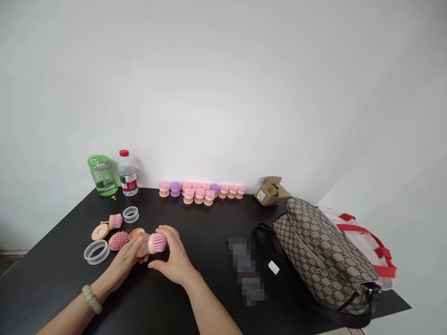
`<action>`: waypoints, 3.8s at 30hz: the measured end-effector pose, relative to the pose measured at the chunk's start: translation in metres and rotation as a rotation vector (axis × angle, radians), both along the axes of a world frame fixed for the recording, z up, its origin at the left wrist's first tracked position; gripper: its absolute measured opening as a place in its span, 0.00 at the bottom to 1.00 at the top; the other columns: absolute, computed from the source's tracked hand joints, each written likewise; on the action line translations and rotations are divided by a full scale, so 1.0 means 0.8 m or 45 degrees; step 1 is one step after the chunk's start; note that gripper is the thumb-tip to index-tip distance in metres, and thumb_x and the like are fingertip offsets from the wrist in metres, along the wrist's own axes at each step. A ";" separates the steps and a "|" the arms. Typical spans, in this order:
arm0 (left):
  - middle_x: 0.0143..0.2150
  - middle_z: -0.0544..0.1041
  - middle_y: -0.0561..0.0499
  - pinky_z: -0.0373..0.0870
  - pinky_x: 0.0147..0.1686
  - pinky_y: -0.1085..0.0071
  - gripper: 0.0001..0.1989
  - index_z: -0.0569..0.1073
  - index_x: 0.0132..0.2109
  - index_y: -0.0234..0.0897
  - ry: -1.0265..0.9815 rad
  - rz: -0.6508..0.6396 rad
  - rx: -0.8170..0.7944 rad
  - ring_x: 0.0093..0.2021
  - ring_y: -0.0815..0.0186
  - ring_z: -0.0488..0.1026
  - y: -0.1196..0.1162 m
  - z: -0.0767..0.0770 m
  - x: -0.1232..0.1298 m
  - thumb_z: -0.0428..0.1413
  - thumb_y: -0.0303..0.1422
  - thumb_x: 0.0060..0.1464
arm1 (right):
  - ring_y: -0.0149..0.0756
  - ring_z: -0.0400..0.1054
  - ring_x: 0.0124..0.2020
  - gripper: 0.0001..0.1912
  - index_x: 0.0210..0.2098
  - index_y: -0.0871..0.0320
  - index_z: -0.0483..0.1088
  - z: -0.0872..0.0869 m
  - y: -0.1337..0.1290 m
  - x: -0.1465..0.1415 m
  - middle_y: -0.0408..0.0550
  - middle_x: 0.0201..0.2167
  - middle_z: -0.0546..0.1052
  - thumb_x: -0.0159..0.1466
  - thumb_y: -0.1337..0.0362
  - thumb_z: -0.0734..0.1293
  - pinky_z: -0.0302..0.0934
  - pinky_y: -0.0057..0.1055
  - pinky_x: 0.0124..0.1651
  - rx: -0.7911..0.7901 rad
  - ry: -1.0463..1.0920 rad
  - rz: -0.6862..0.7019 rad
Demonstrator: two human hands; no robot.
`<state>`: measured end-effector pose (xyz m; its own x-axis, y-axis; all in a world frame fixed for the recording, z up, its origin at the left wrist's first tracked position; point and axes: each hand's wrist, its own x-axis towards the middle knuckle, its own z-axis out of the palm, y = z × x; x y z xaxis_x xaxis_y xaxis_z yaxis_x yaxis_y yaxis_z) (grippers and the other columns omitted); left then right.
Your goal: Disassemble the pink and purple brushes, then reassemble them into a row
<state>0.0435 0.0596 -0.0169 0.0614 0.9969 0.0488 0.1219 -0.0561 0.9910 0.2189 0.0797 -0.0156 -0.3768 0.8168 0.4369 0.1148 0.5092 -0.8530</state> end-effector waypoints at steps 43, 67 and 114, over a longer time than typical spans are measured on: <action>0.24 0.68 0.56 0.53 0.20 0.78 0.25 0.68 0.36 0.35 -0.814 0.088 -0.322 0.19 0.75 0.62 -0.004 0.009 -0.010 0.51 0.56 0.57 | 0.43 0.75 0.41 0.27 0.56 0.53 0.66 -0.037 0.000 0.003 0.55 0.55 0.71 0.57 0.62 0.69 0.74 0.43 0.45 -0.101 -0.147 -0.265; 0.26 0.69 0.54 0.53 0.22 0.74 0.25 0.69 0.35 0.36 -0.311 0.113 -0.060 0.22 0.71 0.61 -0.011 0.016 -0.011 0.46 0.54 0.61 | 0.41 0.75 0.35 0.15 0.49 0.53 0.70 -0.011 -0.009 0.016 0.55 0.48 0.74 0.62 0.62 0.67 0.73 0.38 0.40 0.176 -0.105 -0.266; 0.63 0.70 0.41 0.51 0.62 0.34 0.28 0.68 0.63 0.43 1.783 0.499 0.714 0.68 0.37 0.56 0.020 -0.011 -0.090 0.57 0.27 0.56 | 0.56 0.51 0.66 0.26 0.63 0.64 0.58 -0.020 0.174 0.038 0.66 0.62 0.63 0.68 0.59 0.58 0.49 0.59 0.65 0.601 -0.509 -0.939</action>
